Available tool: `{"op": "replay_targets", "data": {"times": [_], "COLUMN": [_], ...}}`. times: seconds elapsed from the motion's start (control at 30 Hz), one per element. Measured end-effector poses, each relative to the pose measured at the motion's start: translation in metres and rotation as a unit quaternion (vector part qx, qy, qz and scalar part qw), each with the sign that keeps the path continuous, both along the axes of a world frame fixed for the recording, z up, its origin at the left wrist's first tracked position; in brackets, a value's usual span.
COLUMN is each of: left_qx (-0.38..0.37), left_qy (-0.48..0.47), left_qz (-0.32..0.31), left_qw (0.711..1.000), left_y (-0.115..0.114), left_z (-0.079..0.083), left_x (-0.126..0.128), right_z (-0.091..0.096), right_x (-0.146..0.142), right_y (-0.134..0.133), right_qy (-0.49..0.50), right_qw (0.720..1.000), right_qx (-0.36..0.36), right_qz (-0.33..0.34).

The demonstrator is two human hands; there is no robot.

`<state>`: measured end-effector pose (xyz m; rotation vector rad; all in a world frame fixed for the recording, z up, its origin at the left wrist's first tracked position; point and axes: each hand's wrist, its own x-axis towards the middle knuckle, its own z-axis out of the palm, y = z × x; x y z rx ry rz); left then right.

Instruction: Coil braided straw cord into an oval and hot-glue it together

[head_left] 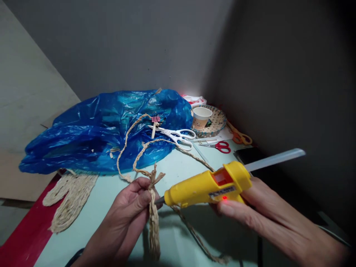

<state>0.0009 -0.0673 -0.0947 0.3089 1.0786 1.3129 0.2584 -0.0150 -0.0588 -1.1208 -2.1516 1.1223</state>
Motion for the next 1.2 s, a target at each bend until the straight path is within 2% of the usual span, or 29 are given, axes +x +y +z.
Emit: {"op": "replay_targets", "data": {"times": [0.07, 0.13, 0.23, 0.3, 0.43, 0.7, 0.77, 0.8, 0.83, 0.87, 0.9, 0.93, 0.97, 1.0, 1.03, 1.1, 1.13, 1.2], "left_qx": [-0.006, -0.012, -0.005, 0.004, 0.011, 0.006, 0.004, 0.003, 0.001, -0.002, -0.006, -0.012, -0.021, -0.033, -0.045, -0.058, -0.059, -0.061], "left_qy": [0.004, 0.01, 0.011, 0.021, 0.052, 0.038, 0.035, 0.033, 0.03, 0.026, 0.023, 0.021, 0.022, 0.026, 0.03, 0.031, 0.024, 0.014], "left_qz": [0.009, 0.031, 0.054, 0.057, 0.07, 0.053, 0.053, 0.053, 0.054, 0.056, 0.057, 0.057, 0.056, 0.053, 0.046, 0.027, 0.014, -0.014], "left_qw": [1.0, 0.999, 0.998, 0.998, 0.996, 0.998, 0.998, 0.998, 0.998, 0.998, 0.998, 0.998, 0.998, 0.998, 0.997, 0.997, 0.998, 0.998], "left_y": [0.001, 0.002, 0.002, 0.001, 0.001, -0.002, -0.003, -0.003, -0.003, -0.003, -0.002, -0.003, -0.003, -0.004, -0.005, -0.007, -0.007, -0.007], "left_z": [0.002, 0.005, 0.007, 0.007, 0.006, 0.01, 0.01, 0.009, 0.009, 0.009, 0.009, 0.009, 0.009, 0.01, 0.01, 0.009, 0.009, 0.007], "left_x": [0.0, 0.002, 0.004, 0.004, 0.002, 0.003, 0.003, 0.003, 0.003, 0.003, 0.004, 0.005, 0.007, 0.008, 0.009, 0.012, 0.013, 0.014], "right_z": [0.002, 0.0, -0.009, -0.019, -0.034, -0.039, -0.037, -0.035, -0.033, -0.03, -0.026, -0.022, -0.017, -0.012, -0.006, 0.003, 0.007, 0.01], "right_x": [-0.003, -0.007, -0.014, -0.017, -0.019, -0.014, -0.009, -0.007, -0.005, -0.004, -0.004, -0.006, -0.009, -0.014, -0.02, -0.035, -0.043, -0.057], "right_y": [0.004, 0.012, 0.027, 0.036, 0.042, 0.032, 0.031, 0.03, 0.029, 0.028, 0.026, 0.024, 0.022, 0.02, 0.018, 0.017, 0.017, 0.021], "right_qy": [0.015, 0.051, 0.161, 0.192, 0.171, 0.086, 0.011, -0.059, -0.146, -0.24, -0.321, -0.37, -0.38, -0.353, -0.29, -0.111, -0.04, 0.064], "right_qw": [0.998, 0.985, 0.935, 0.92, 0.918, 0.941, 0.973, 0.988, 0.987, 0.967, 0.935, 0.909, 0.9, 0.91, 0.932, 0.982, 0.992, 0.993], "right_qx": [-0.06, -0.163, -0.313, -0.34, -0.358, -0.327, -0.226, -0.138, -0.035, 0.062, 0.136, 0.18, 0.204, 0.213, 0.214, 0.153, 0.112, 0.023], "right_qz": [-0.002, 0.009, 0.044, 0.047, 0.014, -0.018, -0.033, -0.042, -0.053, -0.062, -0.068, -0.07, -0.064, -0.052, -0.034, 0.025, 0.044, 0.1]}}
